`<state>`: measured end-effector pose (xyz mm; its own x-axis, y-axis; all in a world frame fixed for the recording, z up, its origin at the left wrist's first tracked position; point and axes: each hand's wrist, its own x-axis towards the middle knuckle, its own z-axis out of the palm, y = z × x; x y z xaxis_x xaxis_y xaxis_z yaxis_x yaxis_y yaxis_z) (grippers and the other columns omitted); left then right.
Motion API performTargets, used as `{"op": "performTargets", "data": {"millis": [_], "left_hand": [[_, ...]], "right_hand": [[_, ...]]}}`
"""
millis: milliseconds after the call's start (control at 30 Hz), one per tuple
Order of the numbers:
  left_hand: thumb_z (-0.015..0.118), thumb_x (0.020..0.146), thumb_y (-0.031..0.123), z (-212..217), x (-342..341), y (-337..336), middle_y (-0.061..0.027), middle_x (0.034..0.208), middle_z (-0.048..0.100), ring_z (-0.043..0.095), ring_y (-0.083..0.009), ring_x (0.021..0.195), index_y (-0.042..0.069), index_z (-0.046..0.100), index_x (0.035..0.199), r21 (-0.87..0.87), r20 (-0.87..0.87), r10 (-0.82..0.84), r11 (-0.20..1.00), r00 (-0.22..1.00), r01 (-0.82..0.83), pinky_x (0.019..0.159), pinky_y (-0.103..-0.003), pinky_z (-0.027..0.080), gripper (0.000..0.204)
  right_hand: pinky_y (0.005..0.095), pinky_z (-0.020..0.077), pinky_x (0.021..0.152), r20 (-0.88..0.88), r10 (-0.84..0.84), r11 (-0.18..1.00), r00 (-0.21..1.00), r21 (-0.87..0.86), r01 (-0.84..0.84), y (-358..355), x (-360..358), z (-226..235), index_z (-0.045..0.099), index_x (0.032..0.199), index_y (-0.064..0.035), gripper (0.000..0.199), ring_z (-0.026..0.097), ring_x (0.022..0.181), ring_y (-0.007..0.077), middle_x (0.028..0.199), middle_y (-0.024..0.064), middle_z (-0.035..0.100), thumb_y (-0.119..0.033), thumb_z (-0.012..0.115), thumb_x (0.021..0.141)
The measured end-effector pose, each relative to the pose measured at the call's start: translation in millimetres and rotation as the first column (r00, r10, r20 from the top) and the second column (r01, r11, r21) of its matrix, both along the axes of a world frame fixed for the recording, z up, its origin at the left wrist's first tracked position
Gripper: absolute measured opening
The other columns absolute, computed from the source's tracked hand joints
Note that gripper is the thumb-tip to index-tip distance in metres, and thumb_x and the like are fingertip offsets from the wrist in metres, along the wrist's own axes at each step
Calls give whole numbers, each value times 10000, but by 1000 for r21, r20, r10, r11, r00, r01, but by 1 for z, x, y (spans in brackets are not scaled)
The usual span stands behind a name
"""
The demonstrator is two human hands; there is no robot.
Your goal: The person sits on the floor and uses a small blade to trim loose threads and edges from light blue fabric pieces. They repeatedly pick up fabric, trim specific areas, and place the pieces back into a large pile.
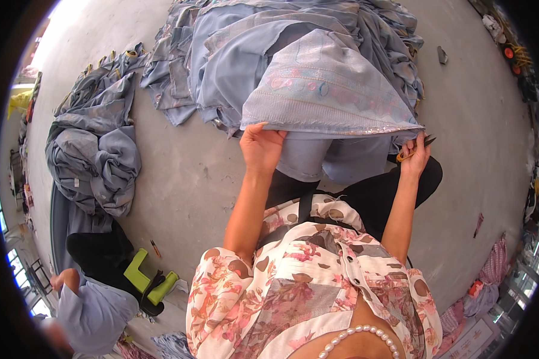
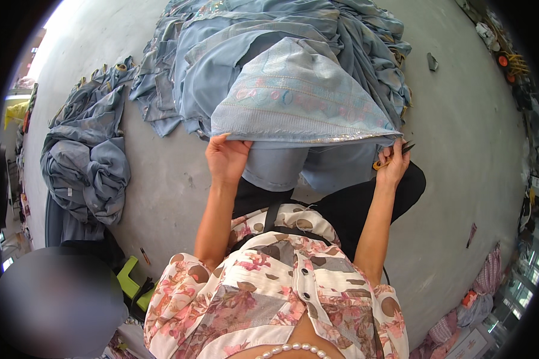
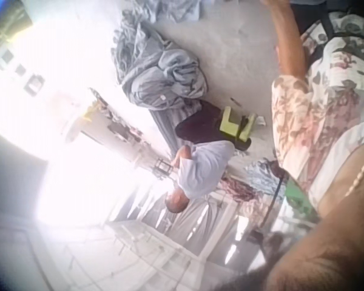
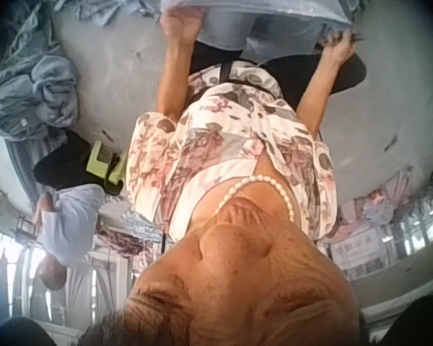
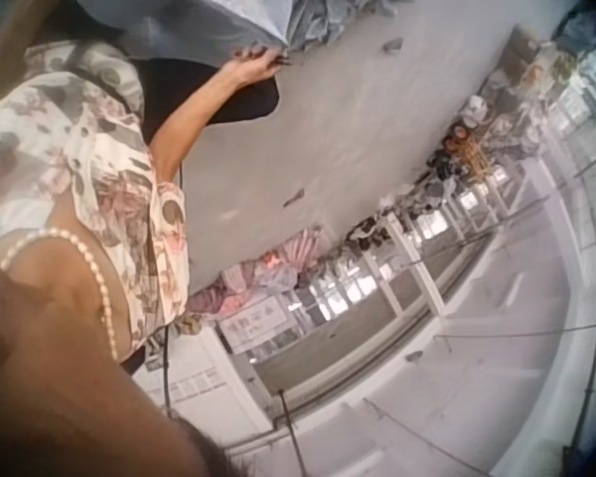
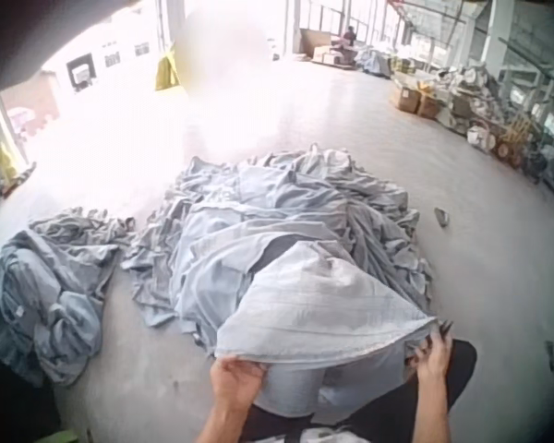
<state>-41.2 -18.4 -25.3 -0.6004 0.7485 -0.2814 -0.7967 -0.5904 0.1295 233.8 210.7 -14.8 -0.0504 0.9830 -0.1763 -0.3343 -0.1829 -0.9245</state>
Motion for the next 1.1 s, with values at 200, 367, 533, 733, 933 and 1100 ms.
{"op": "performTargets", "data": {"millis": [200,367,533,733,933,1100], "left_hand": [[484,721,56,-5,-2,-8,-162,1253,531,482,-317,1185,-31,511,1169,12,-148,-35,999,988,38,1009,-516,360,457],[485,720,3,14,1,-7,-174,1184,554,531,-328,1115,-80,475,1169,-118,-236,-42,993,971,14,953,-513,429,457],[485,853,35,12,-7,-13,-155,1044,635,624,-300,988,-59,559,1080,-134,-324,-127,987,938,88,917,-511,475,256],[523,936,109,39,-7,-14,-142,1016,650,663,-230,897,-45,593,1049,-389,-456,-262,918,851,74,809,-444,562,203],[555,917,98,44,-10,-10,-129,988,660,668,-230,892,-33,594,1069,-407,-465,-252,912,849,49,787,-431,571,205],[555,912,78,40,-12,-9,-119,971,659,666,-244,905,-24,592,1048,-366,-393,-207,929,896,54,784,-432,573,175]], "right_hand": [[222,297,420,-61,-55,996,997,-77,51,9,12,-15,514,924,-125,136,434,547,78,703,-22,497,-178,634,888],[214,281,403,34,-67,995,997,-71,69,22,23,-23,513,910,-117,143,438,543,77,705,-23,495,-177,639,883],[194,289,417,494,-61,997,867,76,27,36,27,-13,587,941,-36,144,428,538,49,805,-10,590,-136,646,856],[214,376,500,774,73,844,629,288,-453,-32,-68,80,559,1217,-121,292,424,558,53,850,-19,637,-239,406,997],[301,492,580,854,134,353,503,433,-829,-97,-140,90,551,1100,-50,354,617,652,194,775,48,585,-280,644,847],[257,469,537,769,263,461,583,431,-776,-98,-148,60,569,976,-46,245,575,575,138,681,39,576,-236,662,852]]}}
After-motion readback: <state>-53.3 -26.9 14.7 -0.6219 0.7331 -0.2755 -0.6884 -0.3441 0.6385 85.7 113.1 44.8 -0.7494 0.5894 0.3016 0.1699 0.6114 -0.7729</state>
